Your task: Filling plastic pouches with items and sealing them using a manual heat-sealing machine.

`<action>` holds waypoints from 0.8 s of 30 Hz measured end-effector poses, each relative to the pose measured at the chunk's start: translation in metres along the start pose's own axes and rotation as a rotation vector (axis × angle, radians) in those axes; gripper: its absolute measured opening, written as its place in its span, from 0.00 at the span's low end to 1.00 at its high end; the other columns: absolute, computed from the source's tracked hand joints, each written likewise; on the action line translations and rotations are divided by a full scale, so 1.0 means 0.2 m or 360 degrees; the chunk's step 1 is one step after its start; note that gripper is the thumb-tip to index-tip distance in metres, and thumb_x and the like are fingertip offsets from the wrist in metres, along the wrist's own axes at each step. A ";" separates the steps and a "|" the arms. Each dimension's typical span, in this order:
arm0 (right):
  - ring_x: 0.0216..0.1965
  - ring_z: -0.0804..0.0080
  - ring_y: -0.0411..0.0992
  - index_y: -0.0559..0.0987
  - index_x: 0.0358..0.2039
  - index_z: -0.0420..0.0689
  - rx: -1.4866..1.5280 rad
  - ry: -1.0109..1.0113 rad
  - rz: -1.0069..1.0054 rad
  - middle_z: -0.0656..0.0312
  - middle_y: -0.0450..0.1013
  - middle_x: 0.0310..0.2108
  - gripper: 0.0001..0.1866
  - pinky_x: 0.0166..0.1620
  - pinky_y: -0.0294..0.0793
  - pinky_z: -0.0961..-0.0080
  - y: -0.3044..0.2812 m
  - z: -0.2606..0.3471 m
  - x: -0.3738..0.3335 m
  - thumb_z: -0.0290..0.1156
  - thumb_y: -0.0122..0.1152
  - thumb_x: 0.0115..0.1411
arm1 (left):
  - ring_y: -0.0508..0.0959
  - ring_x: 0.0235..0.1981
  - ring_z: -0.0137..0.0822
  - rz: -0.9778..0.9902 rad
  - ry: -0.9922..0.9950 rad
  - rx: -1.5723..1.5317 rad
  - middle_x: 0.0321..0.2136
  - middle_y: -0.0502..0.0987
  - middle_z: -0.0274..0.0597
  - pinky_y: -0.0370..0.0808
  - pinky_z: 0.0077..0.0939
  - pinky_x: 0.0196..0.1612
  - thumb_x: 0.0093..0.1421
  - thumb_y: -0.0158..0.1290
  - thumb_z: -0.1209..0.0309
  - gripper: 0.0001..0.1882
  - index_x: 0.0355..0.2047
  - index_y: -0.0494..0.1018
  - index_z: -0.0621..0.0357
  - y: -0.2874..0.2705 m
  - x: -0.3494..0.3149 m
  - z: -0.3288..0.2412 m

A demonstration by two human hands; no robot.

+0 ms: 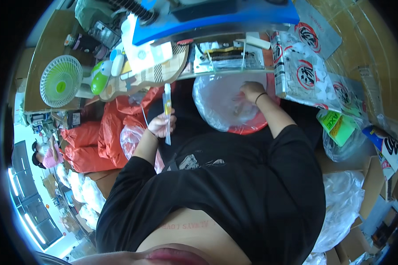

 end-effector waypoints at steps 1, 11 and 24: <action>0.43 0.58 0.75 0.83 0.33 0.51 0.0034 -0.0096 -0.0154 0.60 0.76 0.37 0.10 0.44 0.75 0.64 -0.14 0.06 -0.12 0.27 0.58 0.51 | 0.80 0.43 0.42 0.0006 0.0073 0.0117 0.44 0.76 0.46 0.78 0.38 0.48 0.61 0.53 0.79 0.22 0.56 0.66 0.58 0.01 0.00 0.00; 0.34 0.61 0.73 0.79 0.33 0.42 0.0669 -0.0190 -0.0509 0.59 0.71 0.30 0.10 0.41 0.73 0.73 -0.92 0.47 -0.84 0.17 0.59 0.48 | 0.76 0.50 0.31 -0.0844 0.0764 0.1380 0.52 0.75 0.39 0.74 0.28 0.53 0.66 0.50 0.76 0.21 0.59 0.66 0.62 0.30 0.04 0.03; 0.41 0.63 0.77 0.76 0.46 0.39 0.1608 0.0006 -0.0434 0.59 0.77 0.39 0.15 0.47 0.74 0.69 -0.74 0.66 -0.42 0.19 0.60 0.57 | 0.77 0.45 0.30 -0.0430 0.0916 0.1568 0.41 0.77 0.38 0.74 0.24 0.49 0.64 0.53 0.74 0.18 0.55 0.71 0.59 0.55 0.08 0.09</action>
Point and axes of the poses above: each hand's wrist, its own x-axis towards the middle knuckle, its own y-axis out of the palm, z = x × y, the point moved 5 cm from there along x, towards the middle knuckle
